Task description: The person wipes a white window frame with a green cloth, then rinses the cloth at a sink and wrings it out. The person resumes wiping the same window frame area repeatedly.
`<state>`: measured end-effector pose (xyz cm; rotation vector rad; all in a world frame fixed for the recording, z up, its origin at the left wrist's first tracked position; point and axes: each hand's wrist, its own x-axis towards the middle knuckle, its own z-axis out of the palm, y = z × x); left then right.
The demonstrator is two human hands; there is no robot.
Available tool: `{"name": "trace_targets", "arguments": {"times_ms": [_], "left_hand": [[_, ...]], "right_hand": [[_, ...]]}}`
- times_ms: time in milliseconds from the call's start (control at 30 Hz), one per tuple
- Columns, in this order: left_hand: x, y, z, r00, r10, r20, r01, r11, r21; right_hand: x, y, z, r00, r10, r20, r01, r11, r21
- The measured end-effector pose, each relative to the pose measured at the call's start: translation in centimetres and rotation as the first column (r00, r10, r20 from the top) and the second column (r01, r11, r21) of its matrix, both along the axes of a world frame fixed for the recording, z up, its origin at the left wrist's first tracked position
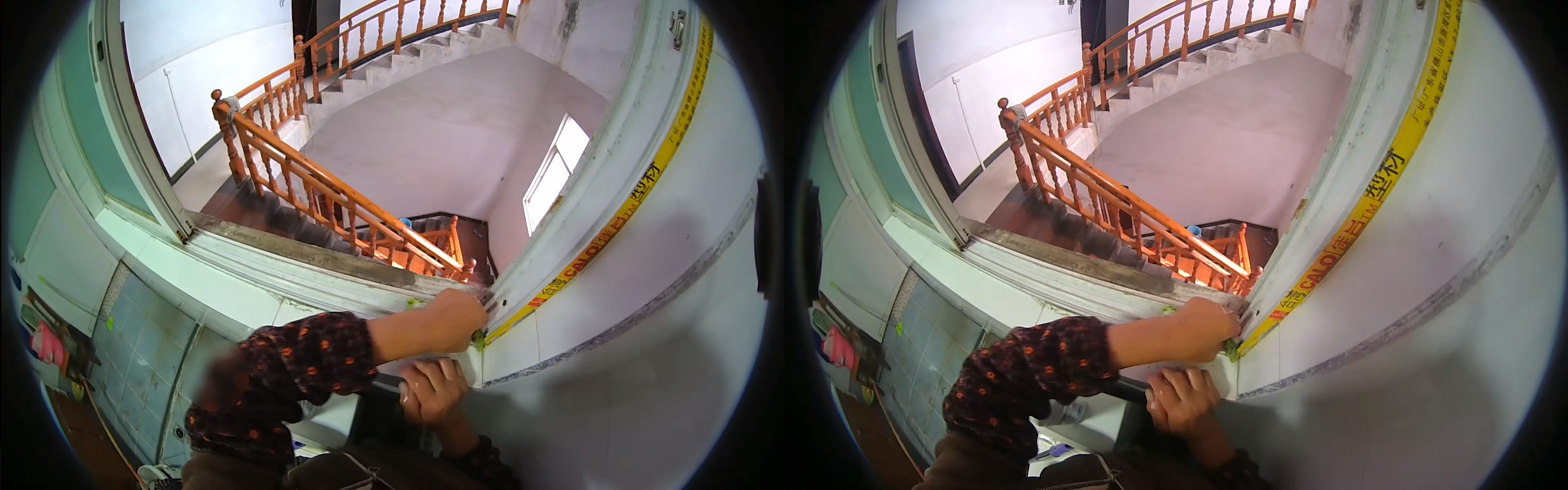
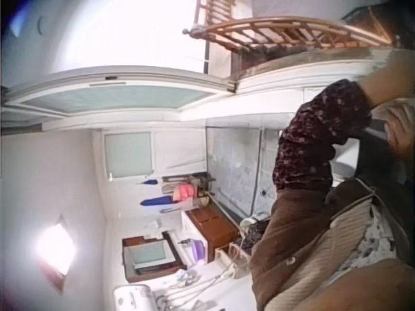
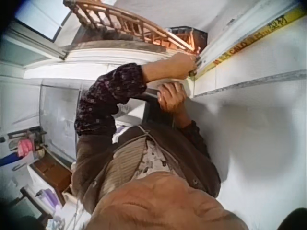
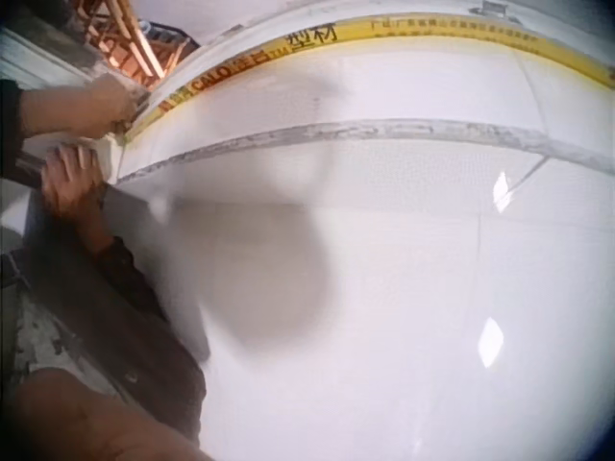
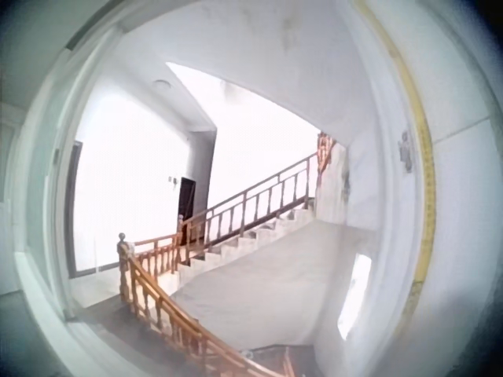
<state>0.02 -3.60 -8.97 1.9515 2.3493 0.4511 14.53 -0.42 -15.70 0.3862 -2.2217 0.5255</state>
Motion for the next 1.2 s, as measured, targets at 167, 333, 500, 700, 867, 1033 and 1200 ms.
{"name": "trace_targets", "arguments": {"times_ms": [167, 333, 500, 700, 867, 1033, 1200], "left_hand": [[-2.6, -5.4, 1.6, 0.993, -0.001, -0.120, -0.021, 0.983, -0.180], [-2.3, -4.6, 1.1, 0.989, -0.075, -0.129, 0.056, 0.988, -0.147], [-0.5, 0.6, -0.3, 0.987, -0.137, -0.089, 0.138, 0.990, -0.001], [-0.5, 0.5, -2.1, 0.997, 0.079, -0.014, -0.072, 0.955, 0.287], [-2.8, -2.2, 1.9, 0.981, 0.000, 0.196, -0.013, 0.998, 0.064], [-1.6, -1.1, 0.2, 0.991, -0.117, -0.071, 0.112, 0.991, -0.068], [-0.4, 1.4, -1.2, 0.983, -0.115, -0.146, 0.135, 0.982, 0.134]], "right_hand": [[0.2, 0.8, -0.1, 1.000, -0.017, -0.001, 0.017, 1.000, -0.022], [-0.1, -0.1, 0.3, 1.000, 0.002, -0.006, -0.002, 1.000, -0.016], [0.0, -0.3, 0.0, 1.000, 0.012, -0.004, -0.012, 1.000, -0.005], [-0.4, -0.4, 0.3, 0.999, -0.036, -0.003, 0.036, 0.999, -0.022], [-0.3, 0.2, -0.2, 0.999, -0.041, -0.003, 0.041, 0.999, -0.017], [-0.4, -0.1, 0.0, 0.999, -0.050, 0.005, 0.049, 0.999, 0.022], [-0.4, -0.4, -0.2, 0.998, -0.058, 0.014, 0.058, 0.998, 0.019]]}}
